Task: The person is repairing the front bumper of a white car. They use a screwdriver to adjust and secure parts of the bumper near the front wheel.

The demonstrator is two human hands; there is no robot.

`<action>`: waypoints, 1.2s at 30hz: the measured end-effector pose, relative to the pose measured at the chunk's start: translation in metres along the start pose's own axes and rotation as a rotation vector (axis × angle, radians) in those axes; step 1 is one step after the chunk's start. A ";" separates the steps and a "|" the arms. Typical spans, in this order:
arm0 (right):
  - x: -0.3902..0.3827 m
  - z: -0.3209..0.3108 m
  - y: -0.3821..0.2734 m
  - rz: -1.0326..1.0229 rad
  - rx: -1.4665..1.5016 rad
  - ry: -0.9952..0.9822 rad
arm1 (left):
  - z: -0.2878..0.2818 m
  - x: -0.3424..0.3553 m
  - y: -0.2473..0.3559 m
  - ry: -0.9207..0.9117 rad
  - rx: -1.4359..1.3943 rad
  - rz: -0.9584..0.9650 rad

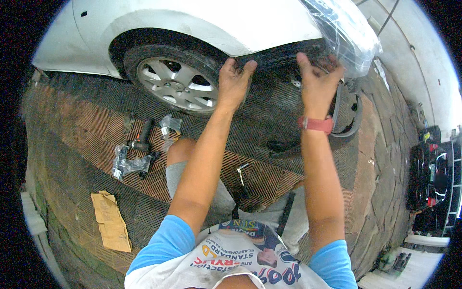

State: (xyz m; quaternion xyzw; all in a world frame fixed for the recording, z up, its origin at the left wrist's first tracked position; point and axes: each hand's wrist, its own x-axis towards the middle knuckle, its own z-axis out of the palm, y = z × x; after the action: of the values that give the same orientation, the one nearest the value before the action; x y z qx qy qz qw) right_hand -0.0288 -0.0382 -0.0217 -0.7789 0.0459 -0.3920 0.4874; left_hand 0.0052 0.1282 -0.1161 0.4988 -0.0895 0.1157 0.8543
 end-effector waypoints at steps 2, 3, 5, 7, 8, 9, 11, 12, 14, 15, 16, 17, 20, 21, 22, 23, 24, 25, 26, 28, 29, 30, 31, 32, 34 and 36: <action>-0.023 0.013 0.001 0.173 0.231 -0.113 | 0.003 0.003 -0.003 0.030 0.090 -0.020; -0.034 0.021 -0.001 0.263 0.350 -0.169 | 0.003 0.004 -0.005 0.024 0.062 0.006; -0.043 0.042 -0.005 0.349 0.482 -0.280 | -0.003 0.006 -0.005 0.014 0.021 0.056; -0.040 0.053 0.004 0.271 0.481 -0.209 | -0.002 0.005 -0.007 -0.015 0.115 0.073; -0.036 0.055 0.011 0.214 0.472 -0.204 | -0.003 0.005 -0.008 -0.027 0.164 0.084; -0.035 0.059 0.009 0.156 0.470 -0.207 | -0.009 0.009 -0.007 -0.070 0.170 0.076; -0.037 0.059 0.003 0.255 0.474 -0.211 | -0.019 0.019 -0.004 -0.155 0.182 0.058; -0.040 0.060 -0.003 0.332 0.491 -0.214 | -0.025 0.024 -0.004 -0.189 0.247 0.049; -0.043 0.061 0.000 0.354 0.501 -0.234 | -0.032 0.032 -0.003 -0.257 0.378 0.031; -0.043 0.062 0.006 0.298 0.496 -0.248 | -0.031 0.031 -0.004 -0.245 0.370 0.073; -0.041 0.063 0.012 0.242 0.490 -0.262 | -0.029 0.029 -0.006 -0.234 0.362 0.114; -0.037 0.063 0.018 0.227 0.494 -0.282 | -0.027 0.027 -0.007 -0.222 0.355 0.156; -0.031 0.060 0.035 0.207 0.439 -0.277 | -0.015 0.017 -0.001 -0.145 0.344 0.292; -0.033 0.062 0.033 0.207 0.389 -0.248 | -0.019 0.018 -0.001 -0.194 0.317 0.227; -0.032 0.063 0.030 0.181 0.387 -0.248 | -0.025 0.019 -0.001 -0.242 0.290 0.162; -0.034 0.066 0.028 0.156 0.385 -0.248 | -0.030 0.021 0.000 -0.290 0.262 0.096; -0.035 0.071 0.028 0.065 0.435 -0.232 | -0.028 0.018 0.009 -0.288 0.271 0.026; -0.037 0.072 0.027 0.067 0.427 -0.215 | -0.028 0.019 0.001 -0.253 0.321 0.101; -0.037 0.073 0.026 0.069 0.419 -0.199 | -0.027 0.024 -0.007 -0.218 0.371 0.176; -0.037 0.077 0.031 -0.001 0.427 -0.165 | -0.021 0.018 -0.005 -0.149 0.333 0.215; -0.038 0.074 0.038 0.018 0.356 -0.169 | -0.017 0.014 0.002 -0.127 0.385 0.236; -0.037 0.071 0.036 0.035 0.285 -0.173 | -0.013 0.012 0.007 -0.106 0.434 0.260; -0.038 0.071 0.031 0.054 0.222 -0.184 | -0.015 0.009 0.008 -0.081 0.491 0.286; -0.041 0.075 0.027 0.066 0.078 -0.112 | -0.021 0.016 -0.006 -0.097 0.471 0.272; -0.044 0.074 0.017 0.087 0.282 -0.098 | -0.021 0.018 -0.013 -0.047 0.564 0.292; -0.043 0.078 0.013 0.133 0.491 -0.107 | -0.018 0.014 -0.007 0.020 0.713 0.226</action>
State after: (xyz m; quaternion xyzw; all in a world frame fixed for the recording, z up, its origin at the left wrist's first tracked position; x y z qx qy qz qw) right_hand -0.0034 0.0311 -0.0729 -0.6523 -0.0254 -0.3170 0.6880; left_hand 0.0217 0.1417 -0.1268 0.7509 -0.0898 0.2380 0.6095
